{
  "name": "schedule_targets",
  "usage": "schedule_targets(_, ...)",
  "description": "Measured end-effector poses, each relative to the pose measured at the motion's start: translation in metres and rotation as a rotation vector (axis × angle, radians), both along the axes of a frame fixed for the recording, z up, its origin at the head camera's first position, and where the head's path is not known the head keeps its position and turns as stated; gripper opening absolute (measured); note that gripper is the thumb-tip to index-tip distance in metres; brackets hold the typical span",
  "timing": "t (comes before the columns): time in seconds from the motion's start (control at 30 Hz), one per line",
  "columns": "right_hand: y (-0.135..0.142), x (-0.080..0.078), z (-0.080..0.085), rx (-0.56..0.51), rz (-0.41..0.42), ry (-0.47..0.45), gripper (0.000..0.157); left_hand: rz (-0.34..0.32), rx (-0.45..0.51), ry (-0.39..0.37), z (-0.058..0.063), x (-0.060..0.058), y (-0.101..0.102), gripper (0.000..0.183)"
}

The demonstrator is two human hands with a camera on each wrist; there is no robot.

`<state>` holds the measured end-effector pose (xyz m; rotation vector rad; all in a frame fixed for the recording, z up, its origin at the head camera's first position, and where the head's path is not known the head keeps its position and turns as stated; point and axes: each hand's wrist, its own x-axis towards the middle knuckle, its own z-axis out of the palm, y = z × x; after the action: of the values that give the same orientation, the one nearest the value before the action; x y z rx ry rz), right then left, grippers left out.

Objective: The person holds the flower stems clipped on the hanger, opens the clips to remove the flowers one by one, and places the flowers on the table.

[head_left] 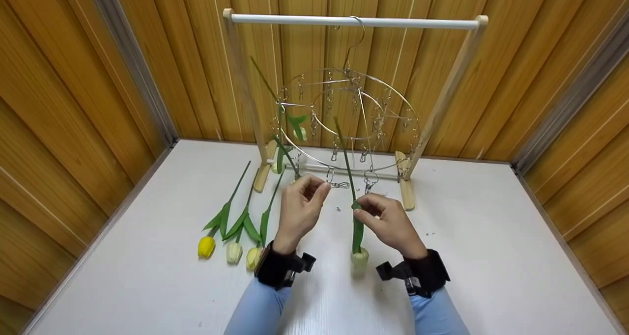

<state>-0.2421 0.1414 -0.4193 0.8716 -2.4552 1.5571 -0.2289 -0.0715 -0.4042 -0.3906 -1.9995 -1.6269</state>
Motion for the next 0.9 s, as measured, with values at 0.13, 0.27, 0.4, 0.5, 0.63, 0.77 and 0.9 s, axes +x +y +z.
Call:
schedule_targets(0.13, 0.001, -0.0003, -0.0003, 0.006, 0.008, -0.001, 0.004, 0.01, -0.001, 0.006, -0.0001, -0.0005, -0.001, 0.012)
schedule_targets(0.27, 0.0011, -0.0004, -0.0007, 0.0, 0.019, 0.001, 0.004, 0.007, 0.0, 0.004, 0.0006, 0.0002, -0.0012, 0.012)
schedule_targets(0.4, 0.0011, -0.0007, -0.0013, -0.001, 0.024, 0.004, 0.005, 0.005, 0.001, -0.005, 0.0016, 0.0005, -0.001, 0.011)
schedule_targets(0.5, 0.0013, -0.001, -0.0019, 0.001, 0.023, 0.004, 0.005, 0.007, 0.0, -0.015, 0.0019, 0.0003, -0.001, 0.011)
schedule_targets(0.63, 0.001, -0.0006, -0.0018, 0.001, 0.026, 0.003, 0.004, 0.01, -0.001, -0.03, 0.0018, 0.0002, -0.0012, 0.012)
schedule_targets(0.77, 0.0006, 0.0004, -0.0013, 0.005, 0.031, -0.004, 0.005, 0.019, 0.006, -0.045, 0.0013, 0.0003, -0.0016, 0.013)
schedule_targets(0.9, 0.0013, 0.0013, -0.0012, 0.027, 0.027, -0.019, 0.007, 0.017, 0.025, -0.054, -0.0001, -0.0002, -0.0018, 0.015)
